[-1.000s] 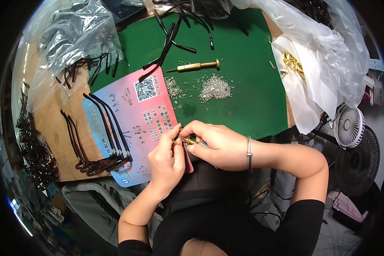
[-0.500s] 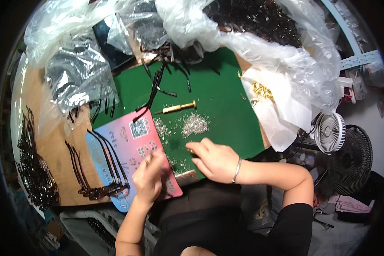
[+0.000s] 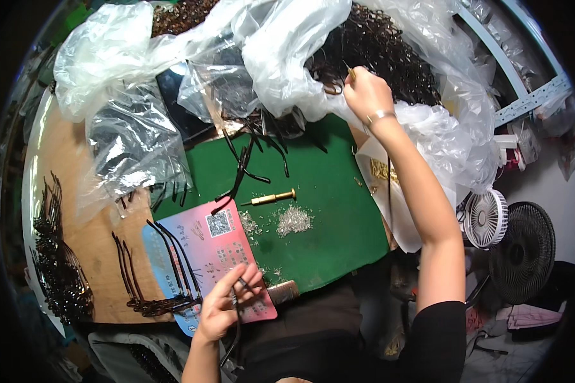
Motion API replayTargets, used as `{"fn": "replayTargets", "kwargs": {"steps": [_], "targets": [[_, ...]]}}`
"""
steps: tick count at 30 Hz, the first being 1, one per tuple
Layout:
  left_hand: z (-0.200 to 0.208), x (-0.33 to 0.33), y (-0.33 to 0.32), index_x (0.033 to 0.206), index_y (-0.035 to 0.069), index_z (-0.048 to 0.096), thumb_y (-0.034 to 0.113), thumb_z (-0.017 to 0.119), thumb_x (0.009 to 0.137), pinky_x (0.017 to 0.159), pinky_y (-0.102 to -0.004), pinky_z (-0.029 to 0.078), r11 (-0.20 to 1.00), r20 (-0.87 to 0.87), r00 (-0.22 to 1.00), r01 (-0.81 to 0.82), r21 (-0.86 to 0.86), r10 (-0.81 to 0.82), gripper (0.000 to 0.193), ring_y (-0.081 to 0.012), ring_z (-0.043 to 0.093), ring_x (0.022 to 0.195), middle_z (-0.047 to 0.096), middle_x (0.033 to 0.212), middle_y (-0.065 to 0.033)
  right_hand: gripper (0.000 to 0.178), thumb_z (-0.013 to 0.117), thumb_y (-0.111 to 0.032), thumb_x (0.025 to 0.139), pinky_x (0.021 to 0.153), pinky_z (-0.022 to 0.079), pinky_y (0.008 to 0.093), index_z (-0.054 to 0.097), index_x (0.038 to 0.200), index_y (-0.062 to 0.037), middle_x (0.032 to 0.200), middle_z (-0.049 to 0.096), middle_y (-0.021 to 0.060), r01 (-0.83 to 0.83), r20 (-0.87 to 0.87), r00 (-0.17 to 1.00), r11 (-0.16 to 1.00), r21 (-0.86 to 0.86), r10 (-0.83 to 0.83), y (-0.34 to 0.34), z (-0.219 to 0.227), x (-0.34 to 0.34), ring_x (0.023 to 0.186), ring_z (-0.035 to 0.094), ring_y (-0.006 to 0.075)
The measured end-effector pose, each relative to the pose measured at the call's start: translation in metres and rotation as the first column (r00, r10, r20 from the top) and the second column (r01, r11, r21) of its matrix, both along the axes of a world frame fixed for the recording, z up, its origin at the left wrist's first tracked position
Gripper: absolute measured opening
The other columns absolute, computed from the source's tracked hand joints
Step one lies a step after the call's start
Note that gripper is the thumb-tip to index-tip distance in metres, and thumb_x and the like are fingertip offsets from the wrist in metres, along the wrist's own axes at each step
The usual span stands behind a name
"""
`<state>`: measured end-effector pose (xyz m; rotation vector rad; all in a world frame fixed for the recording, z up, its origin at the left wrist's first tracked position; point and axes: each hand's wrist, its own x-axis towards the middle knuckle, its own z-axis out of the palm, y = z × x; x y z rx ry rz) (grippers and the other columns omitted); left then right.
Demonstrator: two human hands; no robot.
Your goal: The person assembles eyeglasses by inserting small metal pins into the temples and frame using a brass tool. They repeatedly pick up frames, insert pins, and place the assembled glasses on a pink card on the table.
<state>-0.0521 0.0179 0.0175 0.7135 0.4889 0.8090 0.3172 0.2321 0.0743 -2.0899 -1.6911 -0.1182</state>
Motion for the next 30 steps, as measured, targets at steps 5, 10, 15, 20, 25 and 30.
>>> {"fn": "replayTargets", "kwargs": {"steps": [5,10,15,20,25,30], "targets": [[0.004,-0.001,-0.007,0.099,-0.005,0.057,-0.006,0.059,0.083,0.076,-0.0272,0.052,0.967,-0.566,0.795,-0.254,0.017,0.218,0.017,-0.0188,0.065,0.084,0.065,0.089,-0.013,0.018,0.057,-0.019,0.075,0.076,0.049,0.0451,0.06,0.085,-0.0047,0.088,0.063,0.0221,0.101,0.033,0.995,0.979,-0.179,-0.097,0.029,-0.021,0.01,0.085,0.061,0.0392],[0.007,0.009,0.0,0.082,-0.002,0.059,0.009,0.054,0.091,0.058,-0.0227,0.05,0.969,-0.695,0.684,-0.232,0.082,0.223,0.014,-0.0111,0.061,0.063,0.063,0.068,-0.0058,0.021,0.064,-0.016,0.07,0.054,0.047,0.0292,0.057,0.082,-0.0013,0.068,0.06,0.0077,-0.011,-0.463,0.885,0.992,-0.129,-0.05,-0.044,0.019,0.014,0.054,0.056,0.0151],[-0.005,0.014,0.017,0.083,-0.001,0.057,0.003,0.053,0.086,0.057,-0.0327,0.047,0.703,-0.717,0.242,0.155,0.694,0.654,0.006,-0.0294,0.062,0.062,0.061,0.073,-0.0153,0.015,0.061,-0.007,0.077,0.04,0.041,0.0206,0.054,0.09,-0.0031,0.064,0.054,0.0017,-0.081,-0.811,0.58,0.996,0.042,0.082,-0.092,0.03,0.014,0.045,0.048,0.0058],[-0.004,0.014,0.011,0.092,-0.002,0.059,0.002,0.06,0.081,0.062,-0.0341,0.048,0.657,-0.678,0.244,0.17,0.734,0.694,0.011,-0.029,0.06,0.069,0.059,0.081,-0.0154,0.011,0.056,-0.007,0.08,0.043,0.04,0.0206,0.054,0.089,-0.001,0.064,0.055,0.0004,-0.002,-0.662,0.743,0.989,0.151,0.103,-0.093,0.031,0.009,0.047,0.049,0.0062],[-0.027,-0.004,-0.005,0.093,-0.002,0.059,-0.002,0.059,0.083,0.06,-0.0278,0.048,0.783,-0.747,0.26,-0.057,0.62,0.611,0.01,-0.0206,0.062,0.067,0.061,0.08,-0.0124,0.014,0.059,-0.004,0.077,0.052,0.044,0.0207,0.055,0.091,-0.0011,0.083,0.057,0.0035,-0.536,-0.897,0.441,0.813,-0.228,0.039,-0.161,0.063,-0.069,0.059,0.053,0.0068],[-0.012,0.02,0.001,0.099,-0.001,0.051,0.003,0.055,0.089,0.049,-0.0173,0.04,0.774,-0.628,0.462,-0.469,0.426,0.626,0.011,-0.0034,0.047,0.056,0.054,0.075,-0.0016,0.01,0.056,-0.003,0.081,0.057,0.046,0.0218,0.055,0.091,-0.002,0.082,0.055,0.002,-0.887,-0.934,0.152,0.372,-0.274,-0.324,-0.224,-0.018,-0.132,0.064,0.055,0.0077]]}}
